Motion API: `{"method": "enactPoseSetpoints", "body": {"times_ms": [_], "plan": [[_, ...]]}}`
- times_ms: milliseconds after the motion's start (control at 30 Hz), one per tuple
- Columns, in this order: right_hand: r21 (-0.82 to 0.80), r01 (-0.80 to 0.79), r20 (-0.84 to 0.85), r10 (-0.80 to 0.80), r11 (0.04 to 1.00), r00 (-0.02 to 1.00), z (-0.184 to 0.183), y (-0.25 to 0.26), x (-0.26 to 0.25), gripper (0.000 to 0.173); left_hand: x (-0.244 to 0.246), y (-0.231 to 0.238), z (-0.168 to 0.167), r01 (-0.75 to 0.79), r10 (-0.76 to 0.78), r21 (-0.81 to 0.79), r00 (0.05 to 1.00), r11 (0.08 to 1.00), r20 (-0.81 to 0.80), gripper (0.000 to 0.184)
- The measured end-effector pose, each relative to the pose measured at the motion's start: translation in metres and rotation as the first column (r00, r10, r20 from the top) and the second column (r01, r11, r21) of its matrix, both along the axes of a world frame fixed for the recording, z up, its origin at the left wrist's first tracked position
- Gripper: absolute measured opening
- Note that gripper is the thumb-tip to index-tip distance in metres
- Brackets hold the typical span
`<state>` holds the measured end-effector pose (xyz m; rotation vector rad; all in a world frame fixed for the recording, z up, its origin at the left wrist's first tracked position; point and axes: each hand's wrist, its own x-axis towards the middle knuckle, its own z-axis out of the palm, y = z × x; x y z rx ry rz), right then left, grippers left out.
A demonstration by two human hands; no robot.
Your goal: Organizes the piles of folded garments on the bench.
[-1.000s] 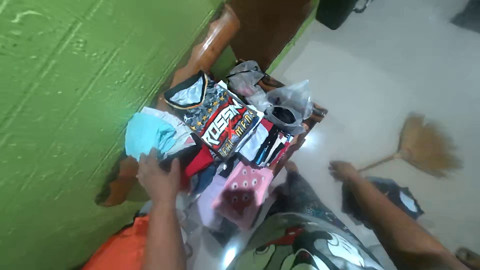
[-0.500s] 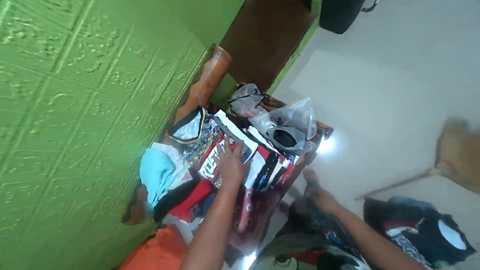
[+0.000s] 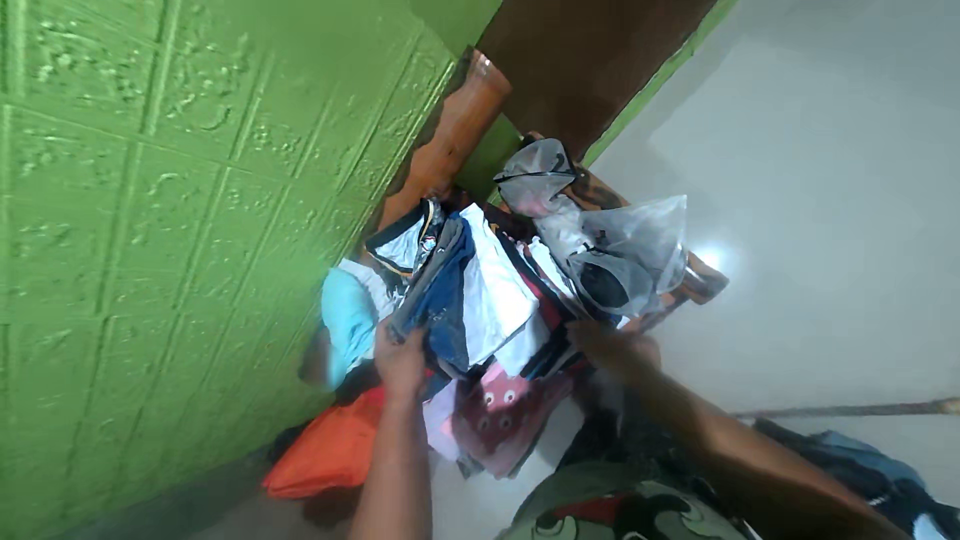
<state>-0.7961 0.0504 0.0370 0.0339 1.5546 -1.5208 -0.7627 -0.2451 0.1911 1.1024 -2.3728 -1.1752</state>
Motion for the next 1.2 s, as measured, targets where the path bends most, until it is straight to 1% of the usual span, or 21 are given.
{"method": "enactPoseSetpoints", "body": {"times_ms": [67,133,167,200,233,300,367,567,733,800,867,900,967,1000,1033,1100,1133,1167,1200], "plan": [[-0.043,0.106,0.008,-0.106,0.993,0.994,0.014,-0.025,-0.01,0.051,0.001,0.003,-0.001,-0.006,0.006,0.018,1.0,1.0,0.0,0.047],[-0.043,0.195,-0.018,-0.196,0.98,0.98,0.026,-0.047,-0.018,0.066,0.001,0.005,-0.002,-0.028,0.029,0.044,0.999,0.999,-0.013,0.047],[-0.052,0.216,-0.038,-0.218,0.975,0.975,0.028,-0.056,-0.021,0.072,0.0,0.005,-0.001,-0.045,0.047,0.066,0.999,0.997,-0.025,0.047],[-0.054,0.213,-0.057,-0.216,0.976,0.975,0.03,-0.064,-0.024,0.074,0.0,0.004,0.002,-0.061,0.065,0.089,0.997,0.994,-0.035,0.048],[-0.038,0.193,-0.087,-0.196,0.98,0.977,0.032,-0.07,-0.026,0.066,-0.001,0.002,0.006,-0.075,0.08,0.108,0.996,0.991,-0.041,0.049],[0.029,0.132,-0.146,-0.127,0.991,0.981,0.032,-0.078,-0.029,0.046,-0.002,-0.002,0.013,-0.092,0.099,0.134,0.994,0.987,-0.047,0.049],[0.064,0.1,-0.143,-0.091,0.993,0.986,0.034,-0.078,-0.032,0.038,-0.005,-0.006,0.022,-0.098,0.105,0.143,0.993,0.985,-0.047,0.047],[0.061,0.084,-0.127,-0.076,0.995,0.989,0.038,-0.074,-0.029,0.037,-0.006,-0.026,0.048,-0.032,0.036,0.106,0.999,0.994,-0.036,0.044],[0.034,0.093,-0.11,-0.089,0.995,0.99,0.049,-0.075,-0.023,0.035,-0.002,-0.022,0.045,0.006,-0.008,0.055,0.999,0.998,0.044,0.045],[0.017,0.094,-0.157,-0.09,0.995,0.983,0.055,-0.08,-0.017,0.035,0.003,-0.015,0.037,0.088,-0.088,0.0,0.989,0.996,0.12,0.047],[-0.03,0.077,-0.224,-0.082,0.997,0.971,0.059,-0.089,-0.002,0.037,0.011,-0.004,0.024,0.272,-0.241,-0.08,0.931,0.959,0.273,0.049],[-0.06,0.058,-0.253,-0.072,0.997,0.965,0.06,-0.094,0.007,0.041,0.014,0.004,0.016,0.378,-0.319,-0.112,0.879,0.919,0.354,0.048],[-0.1,-0.016,-0.276,-0.012,0.995,0.961,0.064,-0.099,0.024,0.058,0.017,0.019,0.002,0.548,-0.442,-0.146,0.781,0.823,0.441,0.048],[-0.106,-0.061,-0.284,0.028,0.992,0.958,0.067,-0.097,0.033,0.065,0.017,0.027,-0.003,0.595,-0.475,-0.163,0.753,0.787,0.456,0.047],[-0.113,-0.08,-0.315,0.041,0.99,0.948,0.066,-0.095,0.045,0.066,0.018,0.032,-0.007,0.62,-0.49,-0.177,0.737,0.764,0.466,0.047],[-0.141,-0.081,-0.396,0.018,0.987,0.918,0.057,-0.088,0.071,0.05,0.017,0.037,-0.012,0.645,-0.498,-0.207,0.722,0.735,0.481,0.047],[-0.124,-0.134,-0.406,0.073,0.983,0.911,0.053,-0.083,0.082,0.045,0.017,0.036,-0.014,0.657,-0.505,-0.216,0.714,0.722,0.485,0.049],[-0.065,-0.233,-0.391,0.19,0.97,0.901,0.047,-0.077,0.091,0.043,0.017,0.035,-0.016,0.671,-0.512,-0.223,0.703,0.707,0.493,0.051],[0.006,-0.349,-0.355,0.328,0.937,0.875,0.04,-0.073,0.099,0.043,0.017,0.034,-0.016,0.686,-0.522,-0.229,0.692,0.691,0.5,0.052]]}}
